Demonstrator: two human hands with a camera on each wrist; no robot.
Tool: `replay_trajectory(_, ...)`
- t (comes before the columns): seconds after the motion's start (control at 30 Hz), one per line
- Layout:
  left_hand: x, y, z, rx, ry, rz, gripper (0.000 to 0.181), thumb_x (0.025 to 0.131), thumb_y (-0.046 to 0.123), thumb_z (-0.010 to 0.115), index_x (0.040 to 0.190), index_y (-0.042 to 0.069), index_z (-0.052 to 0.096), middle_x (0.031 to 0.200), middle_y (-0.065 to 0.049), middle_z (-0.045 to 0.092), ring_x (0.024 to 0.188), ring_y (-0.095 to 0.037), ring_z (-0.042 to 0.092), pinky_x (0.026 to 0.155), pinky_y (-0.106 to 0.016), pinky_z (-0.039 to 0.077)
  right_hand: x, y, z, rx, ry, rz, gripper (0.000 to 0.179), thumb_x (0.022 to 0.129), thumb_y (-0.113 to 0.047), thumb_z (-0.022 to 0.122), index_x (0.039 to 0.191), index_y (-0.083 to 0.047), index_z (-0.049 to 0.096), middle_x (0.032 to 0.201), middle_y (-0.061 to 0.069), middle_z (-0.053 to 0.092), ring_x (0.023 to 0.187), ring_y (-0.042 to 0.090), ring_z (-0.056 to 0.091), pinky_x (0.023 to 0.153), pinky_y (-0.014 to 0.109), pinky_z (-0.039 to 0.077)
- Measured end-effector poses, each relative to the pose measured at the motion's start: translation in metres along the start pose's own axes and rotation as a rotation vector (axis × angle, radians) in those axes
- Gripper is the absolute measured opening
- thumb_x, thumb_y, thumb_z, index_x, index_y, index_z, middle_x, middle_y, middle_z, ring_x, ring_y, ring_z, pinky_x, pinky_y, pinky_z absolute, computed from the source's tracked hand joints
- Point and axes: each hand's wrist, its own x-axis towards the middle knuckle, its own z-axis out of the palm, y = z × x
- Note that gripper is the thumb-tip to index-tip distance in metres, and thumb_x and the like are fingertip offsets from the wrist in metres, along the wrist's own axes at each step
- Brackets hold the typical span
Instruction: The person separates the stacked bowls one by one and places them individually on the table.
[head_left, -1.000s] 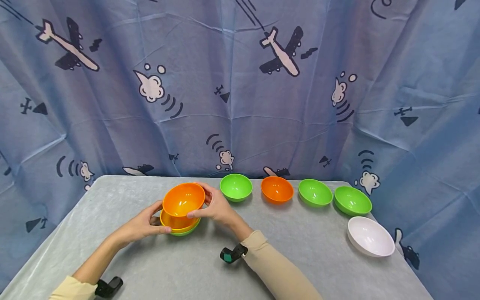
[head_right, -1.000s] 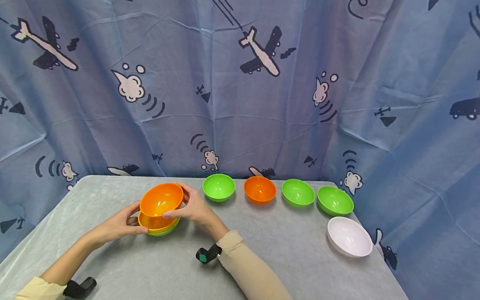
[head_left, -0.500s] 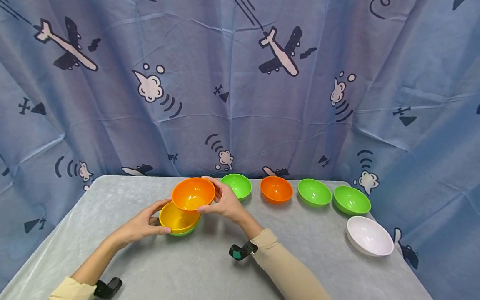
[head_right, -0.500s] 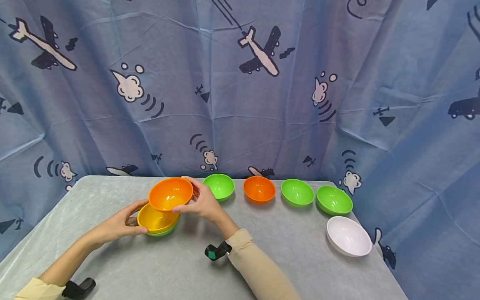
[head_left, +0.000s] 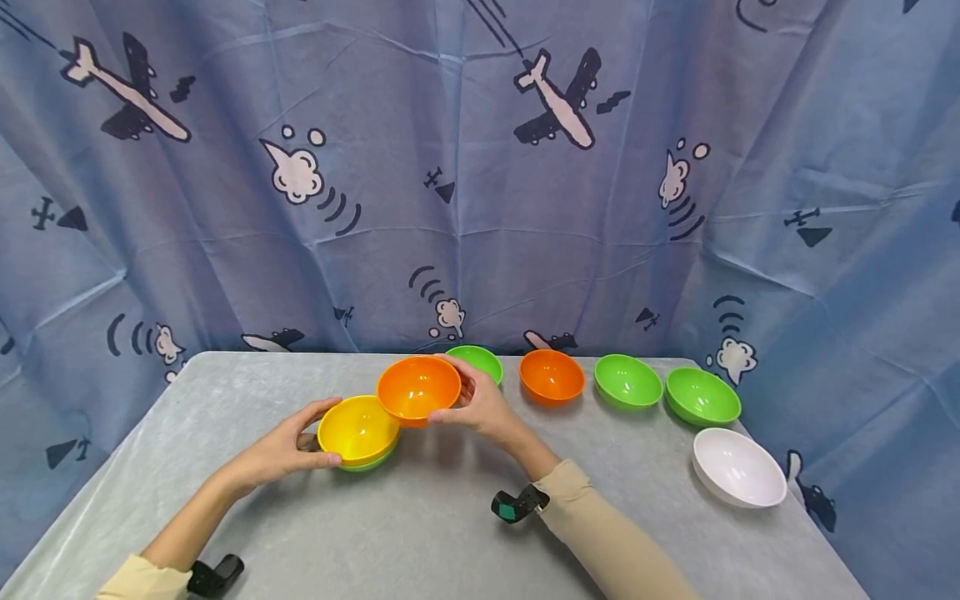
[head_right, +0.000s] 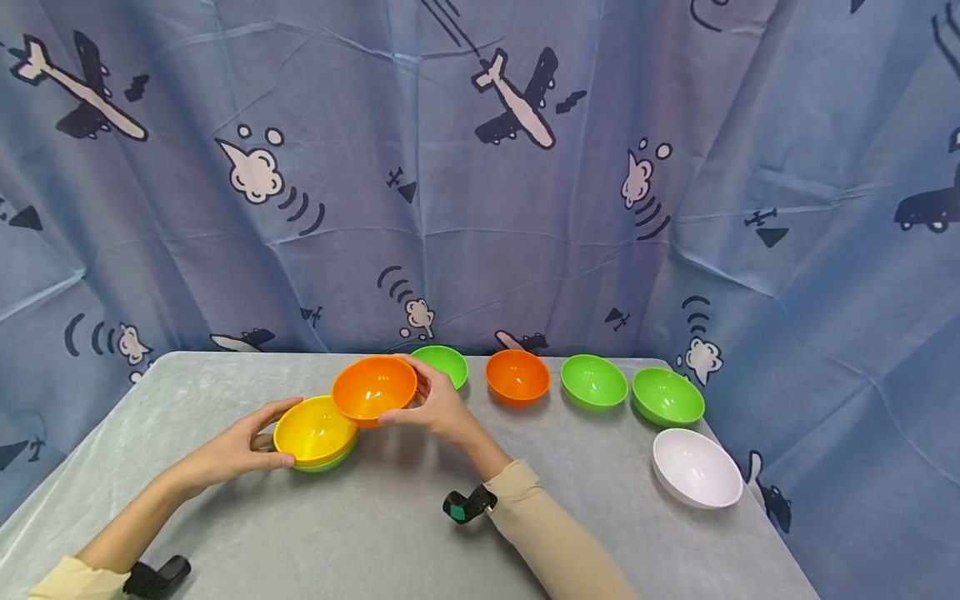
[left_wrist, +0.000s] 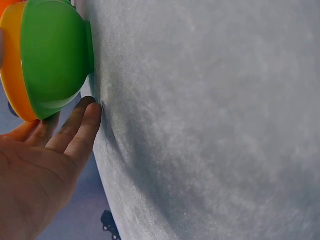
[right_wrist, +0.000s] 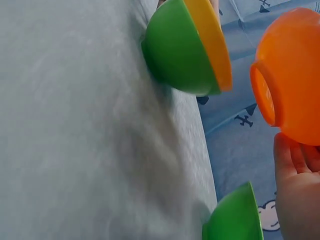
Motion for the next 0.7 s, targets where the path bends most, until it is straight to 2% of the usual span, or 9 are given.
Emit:
replay_trajectory(0.3, -0.001, 0.002, -0.001, 0.019, 0.012, -0.022, 0.094, 0.090, 0.019, 0.081, 0.158, -0.003, 0.020, 0.161, -0.030, 0.017, 0.131, -0.054, 0.043, 0.099, -0.050, 0.048, -0.022, -0.005, -0.024, -0.067, 0.053, 0.073, 0.082, 0.080, -0.006, 0.088, 0.149, 0.001, 0.045, 0.141, 0.016, 0.052, 0.127, 0.030, 0.052, 0.104, 0.033, 0.043)
replay_trajectory(0.5, -0.001, 0.003, 0.002, 0.002, 0.002, -0.029, 0.093, 0.090, 0.018, 0.080, 0.158, -0.003, 0.020, 0.160, -0.031, 0.016, 0.131, -0.055, 0.043, 0.097, -0.047, 0.050, -0.047, -0.010, -0.047, -0.077, 0.102, 0.118, 0.085, 0.077, -0.006, 0.090, 0.149, 0.000, 0.044, 0.143, 0.016, 0.050, 0.129, 0.031, 0.049, 0.103, 0.031, 0.044)
replay_trajectory(0.7, -0.001, 0.003, 0.002, 0.005, 0.009, -0.032, 0.092, 0.091, 0.016, 0.080, 0.158, -0.002, 0.019, 0.161, -0.031, 0.015, 0.131, -0.054, 0.043, 0.097, -0.048, 0.050, -0.069, -0.008, -0.072, -0.090, 0.144, 0.115, 0.088, 0.076, -0.002, 0.090, 0.149, 0.000, 0.042, 0.146, 0.018, 0.047, 0.131, 0.032, 0.046, 0.104, 0.029, 0.043)
